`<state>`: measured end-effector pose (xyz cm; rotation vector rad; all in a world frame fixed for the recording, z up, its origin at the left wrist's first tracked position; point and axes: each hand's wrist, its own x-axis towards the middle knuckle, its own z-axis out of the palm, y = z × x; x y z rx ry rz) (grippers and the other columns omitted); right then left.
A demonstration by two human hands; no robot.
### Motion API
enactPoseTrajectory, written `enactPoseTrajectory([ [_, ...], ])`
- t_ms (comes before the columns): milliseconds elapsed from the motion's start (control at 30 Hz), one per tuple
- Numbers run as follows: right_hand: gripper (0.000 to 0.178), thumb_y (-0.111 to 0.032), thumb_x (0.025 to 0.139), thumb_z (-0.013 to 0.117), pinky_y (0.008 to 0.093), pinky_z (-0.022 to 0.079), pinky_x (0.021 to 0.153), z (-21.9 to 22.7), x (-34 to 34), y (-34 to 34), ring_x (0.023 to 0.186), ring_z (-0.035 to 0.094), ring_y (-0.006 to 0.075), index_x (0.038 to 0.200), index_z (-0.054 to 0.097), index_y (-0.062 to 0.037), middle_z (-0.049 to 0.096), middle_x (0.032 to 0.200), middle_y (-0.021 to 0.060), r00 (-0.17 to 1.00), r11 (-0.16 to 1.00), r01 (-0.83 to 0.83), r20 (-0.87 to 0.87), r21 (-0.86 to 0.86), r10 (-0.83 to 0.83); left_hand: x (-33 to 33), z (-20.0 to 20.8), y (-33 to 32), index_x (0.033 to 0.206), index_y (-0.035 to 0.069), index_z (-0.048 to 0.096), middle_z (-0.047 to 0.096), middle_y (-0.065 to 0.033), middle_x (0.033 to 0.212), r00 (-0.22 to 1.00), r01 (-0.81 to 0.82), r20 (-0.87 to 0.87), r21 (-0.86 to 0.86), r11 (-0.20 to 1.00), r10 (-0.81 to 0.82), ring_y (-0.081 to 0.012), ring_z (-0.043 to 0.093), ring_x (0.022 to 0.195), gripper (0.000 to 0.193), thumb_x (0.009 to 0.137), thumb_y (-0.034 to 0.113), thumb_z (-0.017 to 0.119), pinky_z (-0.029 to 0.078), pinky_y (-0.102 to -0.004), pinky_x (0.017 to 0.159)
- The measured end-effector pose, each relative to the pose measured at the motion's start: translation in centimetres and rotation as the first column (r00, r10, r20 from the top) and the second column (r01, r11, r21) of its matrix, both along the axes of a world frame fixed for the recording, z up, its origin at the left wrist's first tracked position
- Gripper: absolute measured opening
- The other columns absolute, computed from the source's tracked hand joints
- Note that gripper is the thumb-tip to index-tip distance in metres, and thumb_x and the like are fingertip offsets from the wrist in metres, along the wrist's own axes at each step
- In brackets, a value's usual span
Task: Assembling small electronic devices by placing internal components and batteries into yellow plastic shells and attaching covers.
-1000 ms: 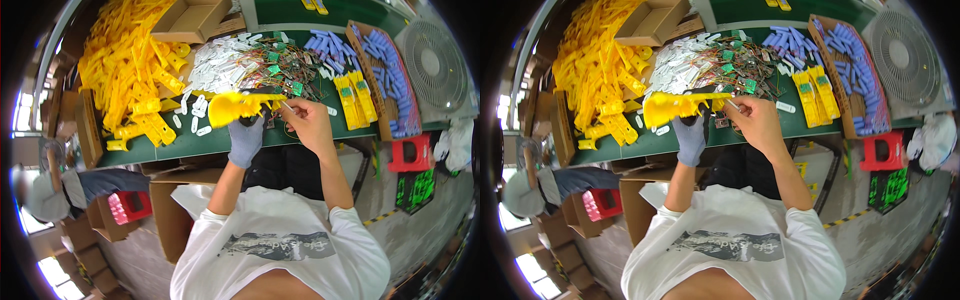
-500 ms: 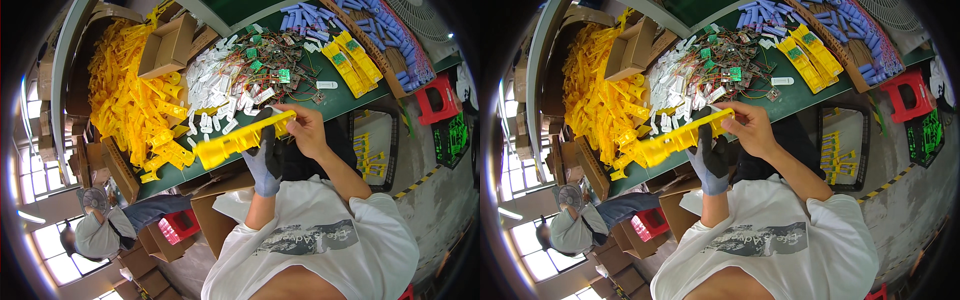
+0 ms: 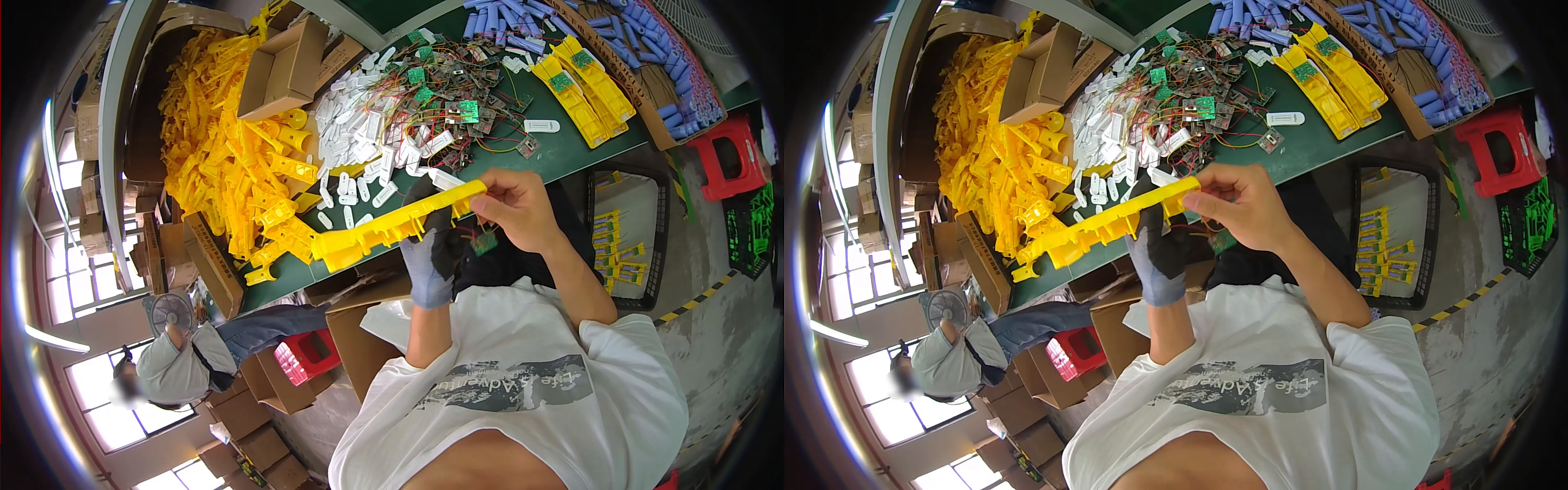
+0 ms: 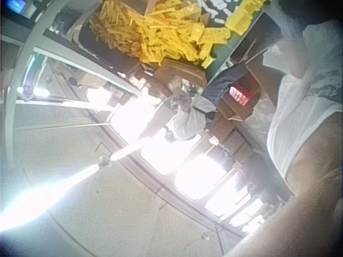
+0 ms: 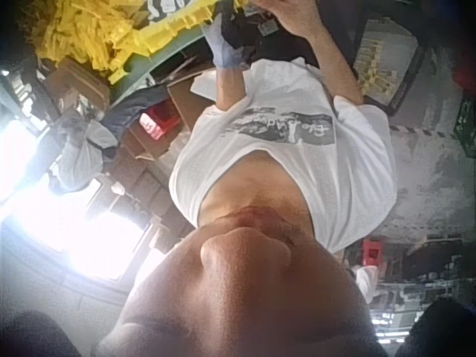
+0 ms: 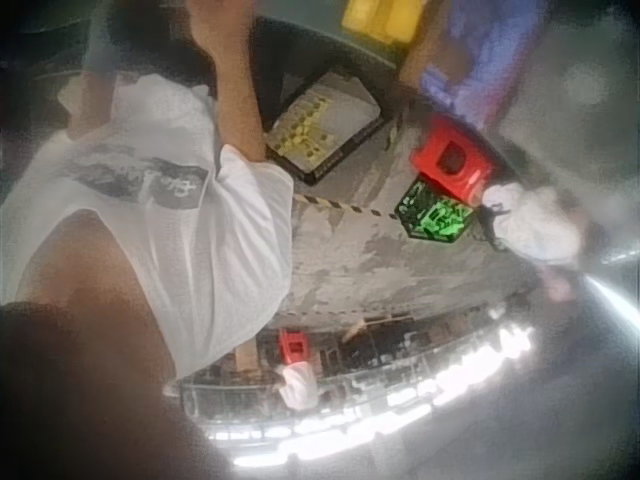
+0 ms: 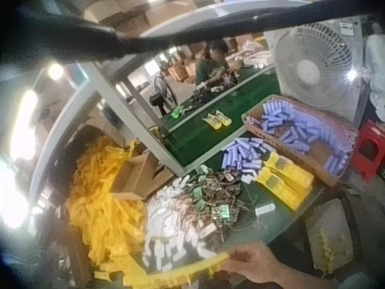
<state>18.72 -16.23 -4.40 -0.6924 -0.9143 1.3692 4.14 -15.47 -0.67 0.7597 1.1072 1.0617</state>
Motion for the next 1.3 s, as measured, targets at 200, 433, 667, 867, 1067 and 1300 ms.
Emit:
enactPoseTrajectory([
  [200,0.018,-0.012,0.087,0.065,0.0243,0.051,0.062,1.3,0.7,-0.1,0.067,0.065,0.0111,0.092,0.065,0.0050,0.068,0.076,0.0075,0.951,0.989,0.079,0.289,0.127,-0.113,0.1,-0.9,0.7,0.123,0.003,0.050,0.056,-0.0058,0.101,0.993,0.065,-0.111,0.322,0.945,-0.030,-0.0131,0.057,0.090,0.033,0.092,0.009,0.059,0.051,-0.0275,0.073],
  [433,0.017,-0.013,0.084,0.065,0.0245,0.047,0.057,1.3,0.3,-0.3,0.058,0.062,0.0114,0.080,0.063,0.0036,0.065,0.064,0.0061,0.841,0.959,0.228,0.462,0.169,-0.281,0.8,-1.4,0.8,0.123,0.002,0.045,0.055,-0.0085,0.109,0.981,-0.186,0.079,0.166,0.968,0.175,-0.0142,0.057,0.096,0.046,0.082,-0.004,0.065,0.050,-0.0281,0.080],
  [667,0.016,-0.012,0.082,0.065,0.0304,0.051,0.060,1.7,-0.5,-0.6,0.064,0.065,0.0201,0.077,0.062,0.0028,0.066,0.070,0.0122,0.801,0.960,0.271,0.570,-0.069,-0.186,0.1,-6.0,0.5,0.125,-0.003,0.036,0.050,-0.0156,0.118,0.821,-0.056,-0.342,0.749,0.660,0.458,-0.0207,0.053,0.104,0.057,0.077,-0.008,0.067,0.047,-0.0330,0.089],
  [867,0.012,-0.010,0.079,0.068,0.0321,0.047,0.068,0.5,0.9,-1.4,0.077,0.061,0.0237,0.077,0.061,-0.0007,0.065,0.085,0.0112,0.475,0.857,0.249,0.715,0.450,-0.513,-1.3,-5.8,3.0,0.127,-0.005,0.036,0.042,-0.0166,0.126,0.707,-0.233,-0.425,0.614,0.754,0.565,-0.0221,0.040,0.118,0.061,0.077,-0.002,0.071,0.032,-0.0369,0.103],
  [1067,0.016,-0.009,0.084,0.067,0.0294,0.052,0.075,-0.8,1.7,-4.4,0.085,0.065,0.0152,0.097,0.067,-0.0007,0.068,0.095,0.0078,0.925,0.996,-0.028,0.375,-0.083,0.057,-2.1,-2.0,5.2,0.107,-0.007,0.056,0.064,-0.0095,0.096,0.863,-0.095,-0.347,0.602,0.793,0.367,-0.0111,0.059,0.078,0.027,0.081,-0.008,0.062,0.049,-0.0250,0.071],
  [1300,0.039,0.002,0.081,0.065,0.0262,0.053,0.080,0.3,2.4,-5.7,0.086,0.066,0.0145,0.120,0.058,0.0065,0.067,0.103,0.0125,0.992,0.988,-0.036,0.118,-0.148,0.054,-0.9,0.0,4.8,0.099,-0.004,0.061,0.061,-0.0027,0.078,0.915,-0.136,-0.265,0.507,0.851,0.304,-0.0052,0.051,0.062,0.017,0.083,0.001,0.067,0.042,-0.0198,0.056],
])
